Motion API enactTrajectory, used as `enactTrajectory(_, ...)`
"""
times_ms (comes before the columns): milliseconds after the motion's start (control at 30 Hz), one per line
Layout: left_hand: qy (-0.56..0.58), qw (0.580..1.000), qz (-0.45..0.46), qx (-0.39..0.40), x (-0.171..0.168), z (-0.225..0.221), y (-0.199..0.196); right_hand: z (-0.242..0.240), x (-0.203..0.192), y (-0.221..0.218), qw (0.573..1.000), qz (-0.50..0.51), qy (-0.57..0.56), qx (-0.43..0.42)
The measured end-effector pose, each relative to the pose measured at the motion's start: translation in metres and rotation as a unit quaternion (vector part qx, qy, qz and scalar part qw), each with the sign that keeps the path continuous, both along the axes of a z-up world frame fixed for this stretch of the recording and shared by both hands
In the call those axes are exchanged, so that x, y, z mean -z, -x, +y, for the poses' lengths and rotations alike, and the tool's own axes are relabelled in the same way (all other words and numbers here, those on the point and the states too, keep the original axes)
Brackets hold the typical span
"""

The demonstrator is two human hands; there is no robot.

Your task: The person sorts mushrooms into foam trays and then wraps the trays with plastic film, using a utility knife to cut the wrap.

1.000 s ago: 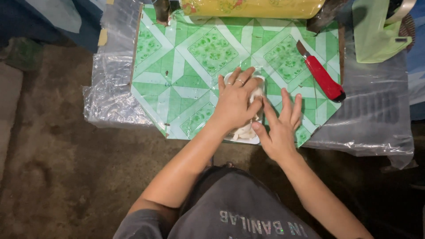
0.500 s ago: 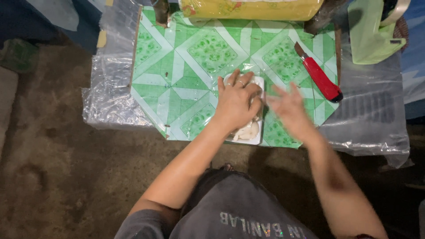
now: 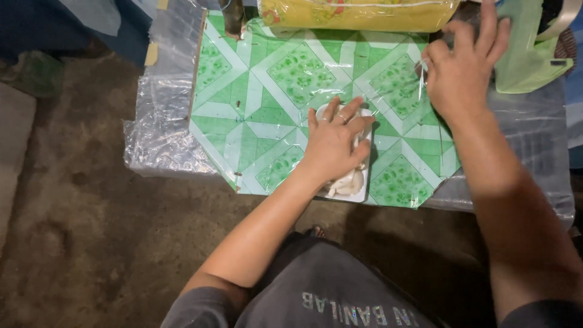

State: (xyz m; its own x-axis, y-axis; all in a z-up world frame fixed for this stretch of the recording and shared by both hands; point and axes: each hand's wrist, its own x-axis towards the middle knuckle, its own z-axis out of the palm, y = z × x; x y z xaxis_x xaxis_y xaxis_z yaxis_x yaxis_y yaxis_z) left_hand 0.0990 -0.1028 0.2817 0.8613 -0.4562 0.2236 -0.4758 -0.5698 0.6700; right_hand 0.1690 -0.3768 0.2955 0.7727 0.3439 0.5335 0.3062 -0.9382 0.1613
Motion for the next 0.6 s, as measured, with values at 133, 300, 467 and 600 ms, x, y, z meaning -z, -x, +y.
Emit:
enactTrajectory(133, -0.071, 0.997, 0.038, 0.011, -0.007, -0.005, -0.002, 0.004, 0.009, 0.008, 0.999, -0.040, -0.020, -0.015)
enactTrajectory(300, -0.086, 0.996, 0.013, -0.006, 0.007, -0.009, -0.003, 0.082, 0.033, 0.093, 0.971, 0.078, -0.227, -0.008)
enactTrajectory(467, -0.095, 0.994, 0.052, 0.015, -0.005, -0.002, -0.005, 0.139, 0.036, 0.155, 0.887, 0.349, -0.299, 0.033)
enactTrajectory(600, 0.088, 0.992, 0.060, 0.068, 0.032, 0.018, -0.029, 0.133, 0.040, 0.154, 0.899, 0.337, -0.274, 0.061)
